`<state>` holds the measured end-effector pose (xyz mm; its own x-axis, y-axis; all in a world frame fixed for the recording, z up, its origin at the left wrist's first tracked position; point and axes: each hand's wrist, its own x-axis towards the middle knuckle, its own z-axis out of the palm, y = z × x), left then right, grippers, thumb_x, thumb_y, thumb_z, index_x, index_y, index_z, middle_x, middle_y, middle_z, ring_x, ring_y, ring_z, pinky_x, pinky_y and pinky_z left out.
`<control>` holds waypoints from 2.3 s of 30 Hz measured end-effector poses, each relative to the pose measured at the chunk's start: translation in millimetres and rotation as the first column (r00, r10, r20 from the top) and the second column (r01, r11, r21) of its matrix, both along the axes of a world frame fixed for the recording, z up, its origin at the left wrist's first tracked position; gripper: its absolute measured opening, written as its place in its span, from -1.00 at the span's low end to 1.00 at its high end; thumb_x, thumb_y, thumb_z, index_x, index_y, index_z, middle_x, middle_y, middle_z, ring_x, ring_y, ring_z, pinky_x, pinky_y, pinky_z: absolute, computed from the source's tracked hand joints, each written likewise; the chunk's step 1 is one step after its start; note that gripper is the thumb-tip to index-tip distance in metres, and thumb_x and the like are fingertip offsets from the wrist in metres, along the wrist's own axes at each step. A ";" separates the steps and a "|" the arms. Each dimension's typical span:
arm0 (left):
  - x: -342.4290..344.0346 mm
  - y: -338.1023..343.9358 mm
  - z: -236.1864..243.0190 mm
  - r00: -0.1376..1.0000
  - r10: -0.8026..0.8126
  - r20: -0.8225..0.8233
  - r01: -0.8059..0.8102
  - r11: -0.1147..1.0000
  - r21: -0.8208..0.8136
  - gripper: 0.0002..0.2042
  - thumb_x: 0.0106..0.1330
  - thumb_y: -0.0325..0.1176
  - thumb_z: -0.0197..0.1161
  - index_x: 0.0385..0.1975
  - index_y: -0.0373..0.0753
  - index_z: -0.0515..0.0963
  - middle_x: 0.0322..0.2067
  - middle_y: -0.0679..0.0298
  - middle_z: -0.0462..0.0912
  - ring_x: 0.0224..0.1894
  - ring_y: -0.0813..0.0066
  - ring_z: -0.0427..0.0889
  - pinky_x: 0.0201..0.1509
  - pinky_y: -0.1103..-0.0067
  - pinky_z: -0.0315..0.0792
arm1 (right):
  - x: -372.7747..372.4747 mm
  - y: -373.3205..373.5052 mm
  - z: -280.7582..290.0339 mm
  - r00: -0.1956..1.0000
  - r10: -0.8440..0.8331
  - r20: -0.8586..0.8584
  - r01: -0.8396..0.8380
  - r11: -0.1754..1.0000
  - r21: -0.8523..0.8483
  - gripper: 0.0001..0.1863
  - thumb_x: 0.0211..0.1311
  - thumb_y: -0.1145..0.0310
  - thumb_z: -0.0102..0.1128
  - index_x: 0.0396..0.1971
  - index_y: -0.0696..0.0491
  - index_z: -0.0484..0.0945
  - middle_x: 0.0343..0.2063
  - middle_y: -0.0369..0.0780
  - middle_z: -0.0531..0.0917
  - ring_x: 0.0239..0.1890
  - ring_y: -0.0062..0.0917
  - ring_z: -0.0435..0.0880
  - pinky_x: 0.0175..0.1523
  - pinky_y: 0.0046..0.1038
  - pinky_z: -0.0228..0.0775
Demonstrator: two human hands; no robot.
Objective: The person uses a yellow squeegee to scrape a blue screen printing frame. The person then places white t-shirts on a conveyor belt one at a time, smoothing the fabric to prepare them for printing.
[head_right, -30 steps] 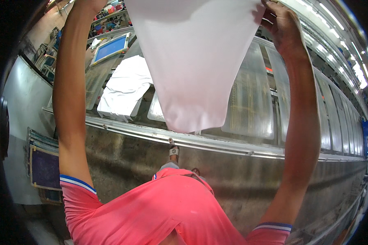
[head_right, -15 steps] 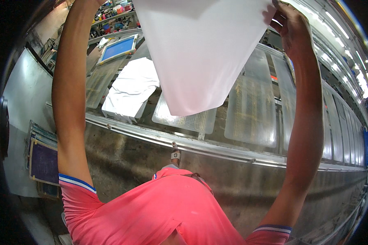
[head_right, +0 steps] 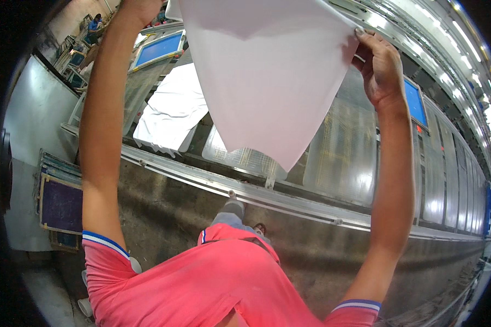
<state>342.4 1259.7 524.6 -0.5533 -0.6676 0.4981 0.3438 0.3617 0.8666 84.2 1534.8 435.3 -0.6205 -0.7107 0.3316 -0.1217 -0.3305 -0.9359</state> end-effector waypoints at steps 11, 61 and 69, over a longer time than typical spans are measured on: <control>-207.3 -165.8 -217.0 0.958 -0.099 0.268 0.019 0.957 0.288 -0.89 0.25 -0.33 0.30 -0.34 -0.21 0.66 -0.40 0.31 0.67 -0.33 0.52 0.59 -0.22 0.49 0.43 | -113.6 -126.8 -167.1 0.928 -0.217 0.302 0.105 0.932 0.346 -0.81 0.30 0.39 0.16 -0.18 0.18 0.55 -0.29 -0.23 0.64 -0.24 -0.57 0.61 -0.06 -0.44 0.49; 67.0 31.6 -66.3 0.938 -0.272 -0.217 0.264 0.962 -0.064 -0.77 0.36 -0.36 0.24 -0.07 -0.31 0.59 -0.21 0.22 0.69 -0.14 0.43 0.66 -0.04 0.46 0.53 | 88.3 91.9 -70.5 0.968 0.065 0.242 -0.002 0.969 -0.249 -0.79 0.33 0.41 0.12 -0.13 0.19 0.46 -0.23 -0.20 0.60 -0.20 -0.57 0.61 -0.04 -0.45 0.47; 123.2 97.1 -86.3 0.903 -0.204 -0.377 0.201 0.978 -0.049 -0.84 0.37 -0.49 0.22 -0.14 -0.38 0.61 -0.27 0.22 0.71 -0.27 0.53 0.68 -0.11 0.58 0.55 | 154.0 159.4 -61.2 0.955 0.267 0.127 -0.210 0.915 -0.344 -0.83 0.22 0.40 0.17 -0.36 0.15 0.38 -0.45 -0.13 0.50 -0.47 -0.51 0.48 -0.42 -0.48 0.33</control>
<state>465.6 1356.8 438.4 -0.4448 -0.5559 0.7022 0.7119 0.2564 0.6539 238.1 1694.2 374.1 -0.5126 -0.7156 0.4745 0.1480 -0.6180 -0.7722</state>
